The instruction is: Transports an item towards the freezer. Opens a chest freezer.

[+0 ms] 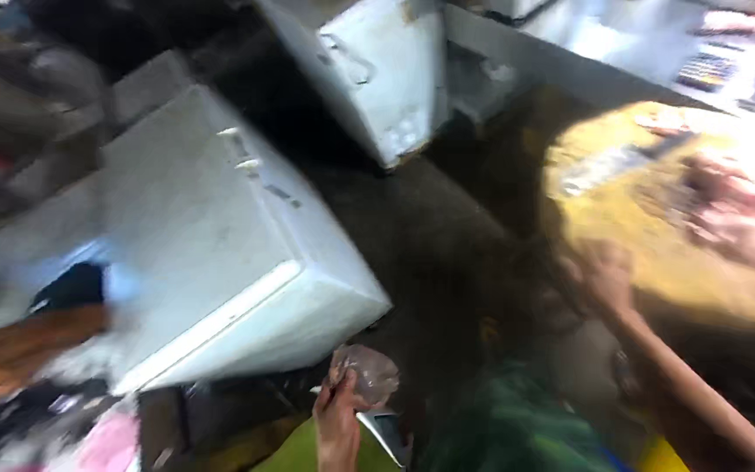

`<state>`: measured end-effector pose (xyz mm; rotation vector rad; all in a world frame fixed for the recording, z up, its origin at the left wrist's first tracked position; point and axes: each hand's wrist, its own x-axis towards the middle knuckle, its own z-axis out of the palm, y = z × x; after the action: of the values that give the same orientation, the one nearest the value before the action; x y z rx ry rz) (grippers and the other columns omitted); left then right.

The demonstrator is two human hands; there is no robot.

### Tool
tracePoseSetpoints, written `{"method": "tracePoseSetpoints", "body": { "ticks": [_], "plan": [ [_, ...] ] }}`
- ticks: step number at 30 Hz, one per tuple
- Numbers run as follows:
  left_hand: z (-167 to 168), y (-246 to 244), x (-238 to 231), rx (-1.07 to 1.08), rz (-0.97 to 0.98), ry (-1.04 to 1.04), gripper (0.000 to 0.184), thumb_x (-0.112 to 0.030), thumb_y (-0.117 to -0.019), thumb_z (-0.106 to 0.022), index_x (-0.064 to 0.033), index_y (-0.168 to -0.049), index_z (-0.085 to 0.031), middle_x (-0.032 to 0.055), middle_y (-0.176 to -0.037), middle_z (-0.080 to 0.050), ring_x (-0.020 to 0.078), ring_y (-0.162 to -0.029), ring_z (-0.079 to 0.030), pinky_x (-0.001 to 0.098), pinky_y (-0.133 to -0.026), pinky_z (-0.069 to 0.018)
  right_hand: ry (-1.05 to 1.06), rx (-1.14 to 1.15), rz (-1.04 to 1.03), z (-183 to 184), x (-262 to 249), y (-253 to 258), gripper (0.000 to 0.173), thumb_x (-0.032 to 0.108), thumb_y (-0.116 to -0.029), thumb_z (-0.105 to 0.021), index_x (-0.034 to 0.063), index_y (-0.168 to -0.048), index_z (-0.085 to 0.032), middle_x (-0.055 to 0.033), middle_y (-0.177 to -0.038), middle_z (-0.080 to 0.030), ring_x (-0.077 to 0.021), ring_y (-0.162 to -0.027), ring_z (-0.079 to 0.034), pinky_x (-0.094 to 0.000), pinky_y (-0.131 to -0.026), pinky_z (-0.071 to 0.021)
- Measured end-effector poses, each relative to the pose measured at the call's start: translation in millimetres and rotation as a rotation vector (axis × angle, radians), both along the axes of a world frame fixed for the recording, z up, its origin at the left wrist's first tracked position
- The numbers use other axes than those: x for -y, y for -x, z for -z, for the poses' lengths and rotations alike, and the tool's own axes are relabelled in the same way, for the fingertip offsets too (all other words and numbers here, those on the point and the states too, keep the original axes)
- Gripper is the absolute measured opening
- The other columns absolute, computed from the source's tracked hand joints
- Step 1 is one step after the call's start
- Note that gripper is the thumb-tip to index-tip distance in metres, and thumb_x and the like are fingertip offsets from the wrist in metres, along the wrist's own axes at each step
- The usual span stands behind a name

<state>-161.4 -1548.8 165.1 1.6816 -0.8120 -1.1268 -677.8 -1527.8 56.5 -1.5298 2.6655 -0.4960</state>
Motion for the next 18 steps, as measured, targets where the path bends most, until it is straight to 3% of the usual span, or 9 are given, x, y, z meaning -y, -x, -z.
{"method": "tracePoseSetpoints", "body": {
  "ticks": [2,5,8,10,13,16,18],
  "plan": [
    [-6,-4,29,0.008,-0.089,-0.070,0.041,-0.010,-0.1000,-0.063,-0.0030,-0.140,-0.057,0.0131,-0.121,-0.069,0.0174,-0.095,-0.070,0.0369,-0.075,-0.0612,0.050,-0.024,-0.096,15,31,22,0.084,0.072,-0.0996,-0.033,0.0164,-0.162,-0.033,-0.0275,-0.167,-0.024,-0.0526,-0.154,-0.014,-0.0777,-0.119,-0.0080],
    [-20,-5,77,0.063,-0.151,-0.112,0.037,-0.014,-0.0995,-0.065,-0.0022,-0.135,-0.060,0.0134,-0.118,-0.069,0.0175,-0.092,-0.070,0.0365,-0.072,-0.0604,-0.019,-0.029,-0.188,26,76,36,0.101,0.084,-0.0924,-0.024,0.0153,-0.166,-0.020,-0.0292,-0.169,-0.012,-0.0520,-0.156,-0.004,-0.0801,-0.117,0.0006],
    [-33,0,125,0.077,-0.187,-0.098,0.038,-0.015,-0.0986,-0.066,-0.0024,-0.134,-0.061,0.0123,-0.120,-0.070,0.0177,-0.101,-0.069,0.0375,-0.083,-0.0604,-0.010,-0.055,-0.223,27,126,33,0.108,0.088,-0.0887,-0.021,0.0134,-0.166,-0.018,-0.0305,-0.169,-0.010,-0.0533,-0.156,-0.003,-0.0815,-0.116,0.0008],
    [-35,6,159,0.039,-0.177,-0.069,0.038,-0.013,-0.0991,-0.065,-0.0008,-0.135,-0.060,0.0130,-0.122,-0.069,0.0192,-0.108,-0.069,0.0391,-0.091,-0.0600,0.048,-0.064,-0.264,17,165,23,0.104,0.084,-0.0912,-0.026,0.0108,-0.165,-0.023,-0.0342,-0.167,-0.012,-0.0568,-0.154,-0.005,-0.0821,-0.116,-0.0003],
    [-37,16,225,-0.024,-0.155,-0.006,0.034,-0.011,-0.0993,-0.064,0.0017,-0.131,-0.061,0.0136,-0.119,-0.070,0.0195,-0.107,-0.069,0.0386,-0.090,-0.0602,0.198,-0.019,-0.374,8,259,-14,0.102,0.082,-0.0923,-0.027,0.0061,-0.160,-0.034,-0.0372,-0.162,-0.023,-0.0597,-0.152,-0.012,-0.0793,-0.117,-0.0024],
    [-35,19,293,-0.088,-0.129,0.089,0.029,-0.007,-0.0985,-0.062,0.0023,-0.126,-0.063,0.0120,-0.115,-0.071,0.0172,-0.105,-0.069,0.0356,-0.091,-0.0593,0.251,0.126,-0.479,8,358,-67,0.100,0.082,-0.0924,-0.023,0.0111,-0.161,-0.036,-0.0323,-0.164,-0.026,-0.0544,-0.153,-0.015,-0.0745,-0.120,-0.0052],
    [-28,16,338,-0.134,-0.108,0.146,0.032,-0.006,-0.0982,-0.061,0.0029,-0.129,-0.062,0.0121,-0.117,-0.070,0.0172,-0.106,-0.069,0.0358,-0.093,-0.0588,0.220,0.197,-0.563,9,417,-100,0.086,0.074,-0.0970,-0.030,0.0166,-0.160,-0.040,-0.0285,-0.164,-0.028,-0.0514,-0.153,-0.020,-0.0734,-0.121,-0.0097]
  ]
}}
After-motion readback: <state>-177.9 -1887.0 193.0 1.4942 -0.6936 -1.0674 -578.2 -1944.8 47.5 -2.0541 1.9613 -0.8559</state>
